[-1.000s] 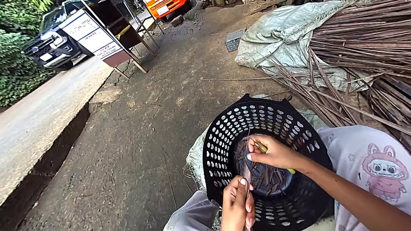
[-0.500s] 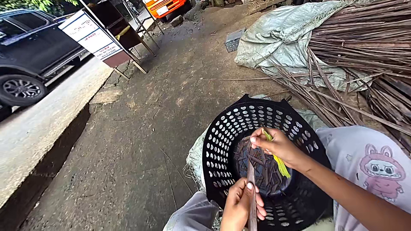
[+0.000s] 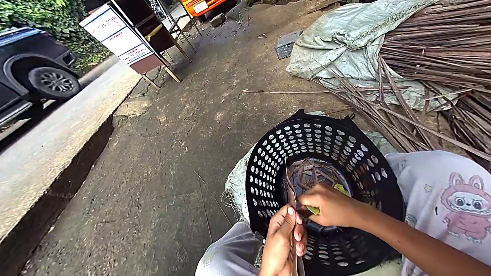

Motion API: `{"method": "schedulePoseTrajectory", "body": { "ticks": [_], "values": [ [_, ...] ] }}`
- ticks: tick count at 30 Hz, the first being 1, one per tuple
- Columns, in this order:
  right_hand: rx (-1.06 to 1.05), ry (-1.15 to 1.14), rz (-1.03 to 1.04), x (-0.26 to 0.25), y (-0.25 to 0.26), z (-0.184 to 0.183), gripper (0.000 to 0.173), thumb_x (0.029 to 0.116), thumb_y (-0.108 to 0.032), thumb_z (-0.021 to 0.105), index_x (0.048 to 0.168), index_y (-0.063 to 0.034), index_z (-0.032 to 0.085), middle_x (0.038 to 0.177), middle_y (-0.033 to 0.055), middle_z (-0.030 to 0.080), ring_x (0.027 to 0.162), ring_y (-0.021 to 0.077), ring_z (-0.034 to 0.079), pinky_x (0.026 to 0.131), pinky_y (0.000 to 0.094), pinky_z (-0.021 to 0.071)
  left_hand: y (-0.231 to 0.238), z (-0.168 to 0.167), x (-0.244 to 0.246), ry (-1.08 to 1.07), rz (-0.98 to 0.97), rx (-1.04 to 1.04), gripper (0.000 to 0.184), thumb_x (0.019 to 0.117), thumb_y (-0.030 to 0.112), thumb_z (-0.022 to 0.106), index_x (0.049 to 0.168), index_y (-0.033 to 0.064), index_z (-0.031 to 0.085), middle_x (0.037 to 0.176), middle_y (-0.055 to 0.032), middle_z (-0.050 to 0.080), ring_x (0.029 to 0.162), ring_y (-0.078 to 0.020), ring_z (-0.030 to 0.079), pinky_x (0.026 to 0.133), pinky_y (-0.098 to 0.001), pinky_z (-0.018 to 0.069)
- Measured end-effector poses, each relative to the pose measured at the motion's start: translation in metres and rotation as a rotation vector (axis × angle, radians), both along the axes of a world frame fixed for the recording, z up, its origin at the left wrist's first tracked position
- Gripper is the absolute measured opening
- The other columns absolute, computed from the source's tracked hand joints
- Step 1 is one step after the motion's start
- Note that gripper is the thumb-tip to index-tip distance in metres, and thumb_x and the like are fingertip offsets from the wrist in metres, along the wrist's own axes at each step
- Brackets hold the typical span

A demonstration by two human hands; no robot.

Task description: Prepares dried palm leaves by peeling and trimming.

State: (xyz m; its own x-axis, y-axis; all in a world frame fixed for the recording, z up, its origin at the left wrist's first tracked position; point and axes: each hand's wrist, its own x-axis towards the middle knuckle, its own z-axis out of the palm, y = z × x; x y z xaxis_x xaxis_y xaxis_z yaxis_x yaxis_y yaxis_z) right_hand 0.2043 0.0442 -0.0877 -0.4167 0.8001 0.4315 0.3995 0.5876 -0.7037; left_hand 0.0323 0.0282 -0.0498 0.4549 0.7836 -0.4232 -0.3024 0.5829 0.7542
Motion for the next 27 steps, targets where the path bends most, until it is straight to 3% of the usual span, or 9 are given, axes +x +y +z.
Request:
{"method": "schedulePoseTrajectory", "body": {
  "ticks": [7, 12, 17, 27],
  "values": [
    [0.125, -0.048, -0.335, -0.015, 0.002, -0.002, 0.013, 0.063, 0.005, 0.072, 0.063, 0.0042, 0.059, 0.054, 0.016, 0.054, 0.045, 0.0302, 0.058, 0.04, 0.0405, 0.0428, 0.002, 0.005, 0.003, 0.047, 0.028, 0.093, 0.039, 0.1027, 0.0, 0.023, 0.084, 0.0161, 0.053, 0.053, 0.0168, 0.05, 0.043, 0.0101, 0.047, 0.045, -0.0062, 0.0403],
    [0.185, -0.073, -0.455, -0.018, 0.006, -0.002, 0.013, 0.0611, 0.005, 0.072, 0.063, 0.0049, 0.059, 0.053, 0.0161, 0.053, 0.044, 0.0298, 0.057, 0.039, 0.0391, 0.0414, 0.0, 0.005, 0.005, 0.022, 0.029, 0.096, 0.038, 0.1035, 0.001, 0.024, 0.084, 0.0154, 0.054, 0.053, 0.0164, 0.051, 0.044, 0.0099, 0.049, 0.045, -0.006, 0.041],
    [0.268, -0.103, -0.609, -0.024, 0.01, -0.005, 0.011, 0.0643, 0.003, 0.07, 0.064, 0.0056, 0.059, 0.054, 0.0164, 0.053, 0.042, 0.0287, 0.056, 0.037, 0.0368, 0.0403, -0.001, 0.007, 0.004, 0.022, 0.019, 0.095, 0.038, 0.1039, 0.001, 0.024, 0.084, 0.015, 0.054, 0.053, 0.016, 0.051, 0.043, 0.0098, 0.048, 0.045, -0.0061, 0.0405],
    [0.267, -0.138, -0.681, -0.026, 0.012, -0.005, 0.01, 0.0655, 0.003, 0.069, 0.065, 0.0069, 0.06, 0.054, 0.0174, 0.053, 0.043, 0.0302, 0.057, 0.038, 0.0374, 0.0407, 0.0, 0.008, 0.005, 0.026, 0.026, 0.095, 0.039, 0.1038, 0.0, 0.023, 0.084, 0.0148, 0.053, 0.053, 0.0161, 0.051, 0.043, 0.0103, 0.047, 0.045, -0.0058, 0.0401]
  ]
}}
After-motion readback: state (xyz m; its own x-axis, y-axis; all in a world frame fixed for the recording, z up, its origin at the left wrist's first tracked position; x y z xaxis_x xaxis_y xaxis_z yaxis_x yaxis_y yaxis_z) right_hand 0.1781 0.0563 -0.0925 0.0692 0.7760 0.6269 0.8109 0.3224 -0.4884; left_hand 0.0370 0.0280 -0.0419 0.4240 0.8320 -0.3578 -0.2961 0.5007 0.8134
